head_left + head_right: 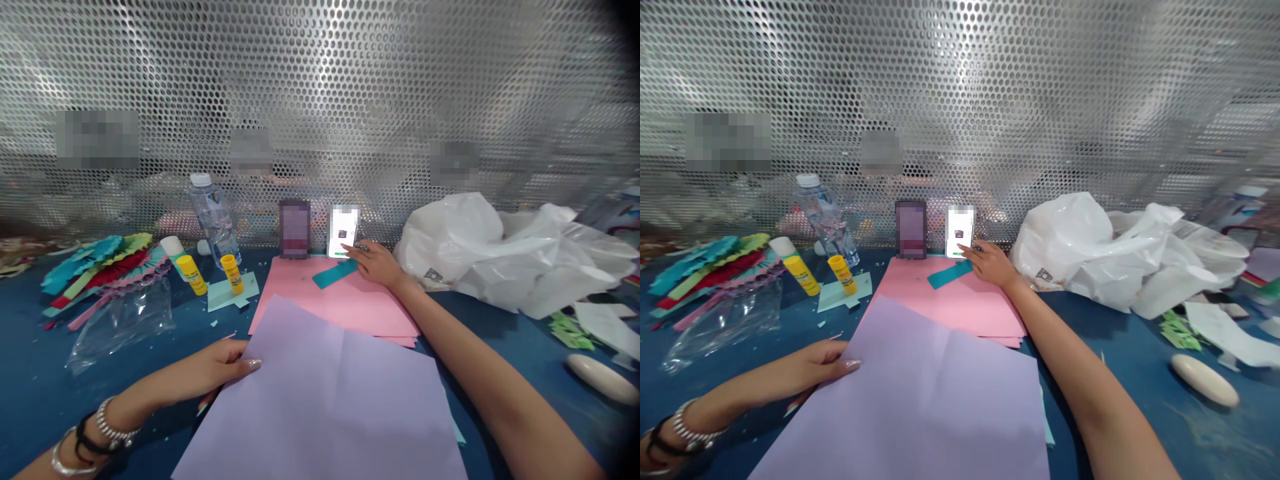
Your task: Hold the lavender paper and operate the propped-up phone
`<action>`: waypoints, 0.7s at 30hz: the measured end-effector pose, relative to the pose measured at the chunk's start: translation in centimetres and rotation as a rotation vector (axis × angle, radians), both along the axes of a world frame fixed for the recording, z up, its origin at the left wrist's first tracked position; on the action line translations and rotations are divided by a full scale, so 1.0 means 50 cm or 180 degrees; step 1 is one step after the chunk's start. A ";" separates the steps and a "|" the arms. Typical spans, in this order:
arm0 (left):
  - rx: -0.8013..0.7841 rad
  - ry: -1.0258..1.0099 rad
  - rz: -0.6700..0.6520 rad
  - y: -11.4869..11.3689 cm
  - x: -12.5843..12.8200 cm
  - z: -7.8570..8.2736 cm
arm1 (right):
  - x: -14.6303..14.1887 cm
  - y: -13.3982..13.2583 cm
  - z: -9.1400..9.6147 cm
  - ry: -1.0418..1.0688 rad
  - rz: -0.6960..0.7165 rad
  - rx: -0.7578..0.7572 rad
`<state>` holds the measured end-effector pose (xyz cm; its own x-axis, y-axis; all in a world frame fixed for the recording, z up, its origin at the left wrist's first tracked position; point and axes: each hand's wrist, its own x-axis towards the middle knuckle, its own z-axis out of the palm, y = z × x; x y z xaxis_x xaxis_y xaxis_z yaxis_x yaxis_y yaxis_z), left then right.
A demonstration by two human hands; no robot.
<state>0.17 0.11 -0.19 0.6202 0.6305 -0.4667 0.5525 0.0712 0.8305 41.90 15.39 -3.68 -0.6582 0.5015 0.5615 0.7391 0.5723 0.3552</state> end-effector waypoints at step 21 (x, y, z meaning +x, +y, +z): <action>0.0010 -0.0015 -0.0077 0.001 0.000 0.000 | 0.001 0.002 -0.003 -0.0035 -0.0053 -0.0034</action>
